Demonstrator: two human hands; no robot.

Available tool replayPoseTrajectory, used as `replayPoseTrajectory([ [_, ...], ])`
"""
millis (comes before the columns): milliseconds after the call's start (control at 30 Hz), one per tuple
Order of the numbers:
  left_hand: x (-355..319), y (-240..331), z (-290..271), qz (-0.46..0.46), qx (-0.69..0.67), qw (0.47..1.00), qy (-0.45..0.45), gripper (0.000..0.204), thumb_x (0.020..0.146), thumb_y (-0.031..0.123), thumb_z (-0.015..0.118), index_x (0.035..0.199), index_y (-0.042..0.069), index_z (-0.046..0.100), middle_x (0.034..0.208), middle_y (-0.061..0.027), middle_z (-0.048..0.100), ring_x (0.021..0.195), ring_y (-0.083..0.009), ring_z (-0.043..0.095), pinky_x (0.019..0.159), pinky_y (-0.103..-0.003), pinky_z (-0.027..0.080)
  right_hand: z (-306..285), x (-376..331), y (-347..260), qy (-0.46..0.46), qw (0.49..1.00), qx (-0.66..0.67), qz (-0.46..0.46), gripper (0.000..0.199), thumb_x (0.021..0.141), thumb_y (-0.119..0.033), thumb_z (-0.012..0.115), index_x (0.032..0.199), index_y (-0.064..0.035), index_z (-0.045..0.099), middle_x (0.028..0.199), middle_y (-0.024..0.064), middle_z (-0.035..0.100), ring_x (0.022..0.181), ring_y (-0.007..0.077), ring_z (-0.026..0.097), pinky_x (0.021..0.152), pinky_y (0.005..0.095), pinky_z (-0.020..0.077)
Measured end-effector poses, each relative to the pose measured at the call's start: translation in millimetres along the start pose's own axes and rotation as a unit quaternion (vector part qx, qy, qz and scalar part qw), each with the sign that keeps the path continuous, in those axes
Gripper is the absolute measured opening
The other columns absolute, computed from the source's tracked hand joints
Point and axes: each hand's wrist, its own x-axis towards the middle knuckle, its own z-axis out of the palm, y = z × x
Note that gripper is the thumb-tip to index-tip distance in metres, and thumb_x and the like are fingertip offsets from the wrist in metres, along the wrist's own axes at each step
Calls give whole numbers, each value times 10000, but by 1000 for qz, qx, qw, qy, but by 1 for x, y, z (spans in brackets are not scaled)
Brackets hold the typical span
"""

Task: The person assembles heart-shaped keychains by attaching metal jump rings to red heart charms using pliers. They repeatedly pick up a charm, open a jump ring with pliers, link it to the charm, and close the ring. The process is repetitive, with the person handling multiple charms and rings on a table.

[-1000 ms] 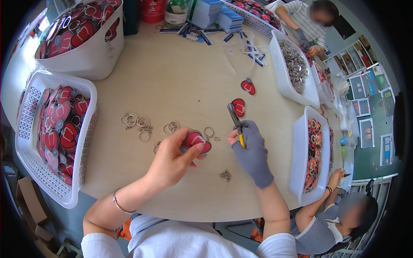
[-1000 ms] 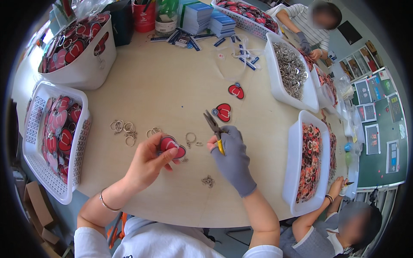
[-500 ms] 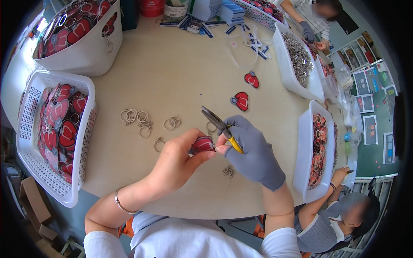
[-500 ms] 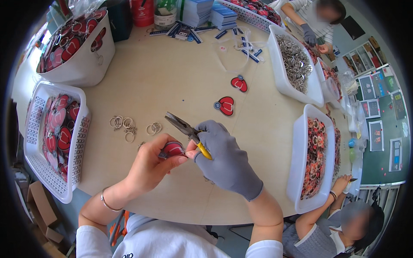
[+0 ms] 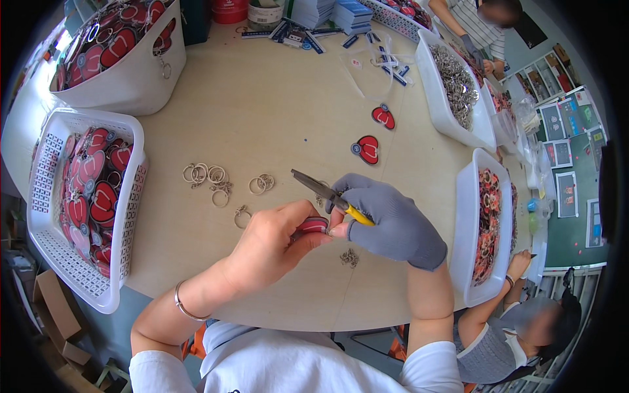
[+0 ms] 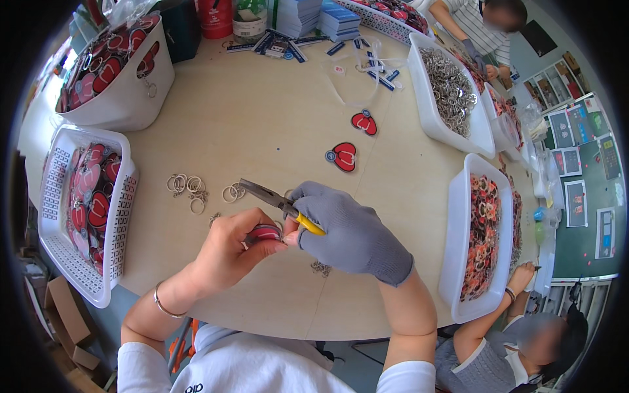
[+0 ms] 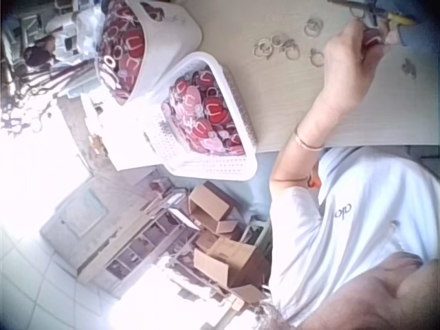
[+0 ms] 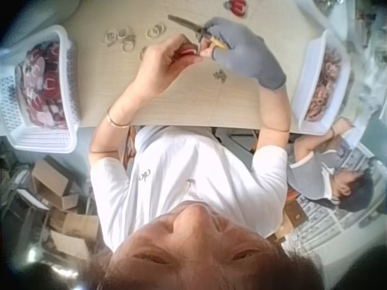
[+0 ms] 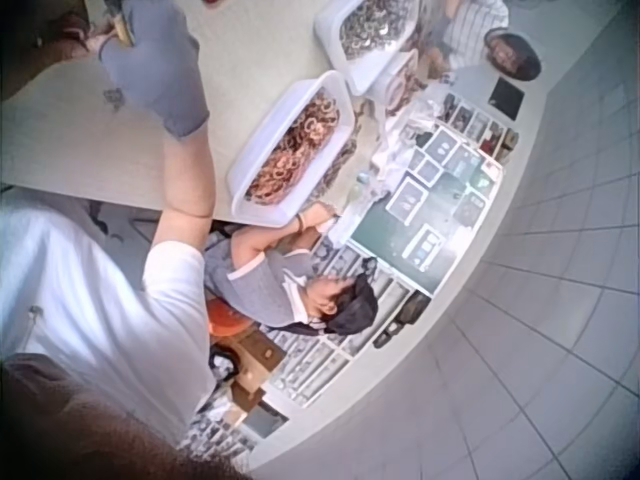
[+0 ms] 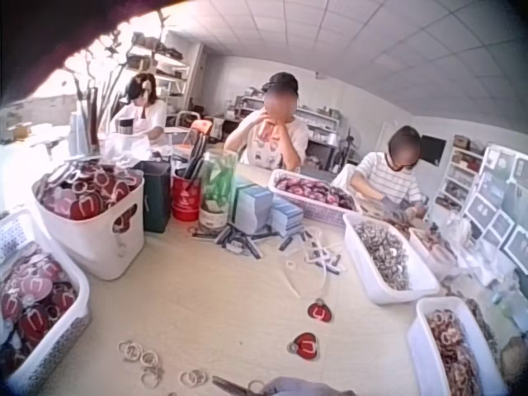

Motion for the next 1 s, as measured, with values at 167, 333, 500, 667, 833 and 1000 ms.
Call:
replayPoseTrajectory([
  [167,2,2,-3,77,61,995,-9,152,772,26,698,824,36,555,738,-99,604,598,-275,590,510,-338,462,-3,4,8,-55,993,109,1,165,772,-80,663,887,18,598,891,48,555,791,119,533,737,253,428],
  [333,5,4,-7,168,187,964,83,167,725,-5,702,799,43,560,724,-65,604,574,-248,585,468,-331,450,14,0,-5,83,989,122,-11,124,783,-105,652,826,-2,600,851,53,583,731,131,577,683,270,449],
  [500,8,8,-20,173,158,961,150,160,714,-56,689,810,27,591,722,-79,615,575,-216,602,459,-294,451,27,1,-7,172,968,169,-72,86,767,-61,663,775,7,610,848,69,571,743,171,581,673,288,458],
  [667,5,19,-36,128,85,965,212,132,739,-73,686,800,5,599,699,-75,605,560,-154,587,480,-246,458,19,23,29,247,948,-173,-100,136,733,-51,711,821,13,629,982,109,570,921,281,559,772,362,469],
  [833,6,13,-36,145,83,970,179,117,756,-74,679,818,-12,603,708,-83,603,560,-149,584,488,-235,469,20,43,42,172,943,-258,-121,201,724,-89,732,849,9,608,1051,107,550,1004,294,530,828,388,452],
  [1000,5,12,-28,109,34,983,146,100,778,-59,676,833,-18,603,732,-105,615,617,-183,635,538,-260,512,14,52,37,109,923,-352,-109,201,749,-137,711,818,-2,579,1014,89,529,973,286,514,834,394,426],
])
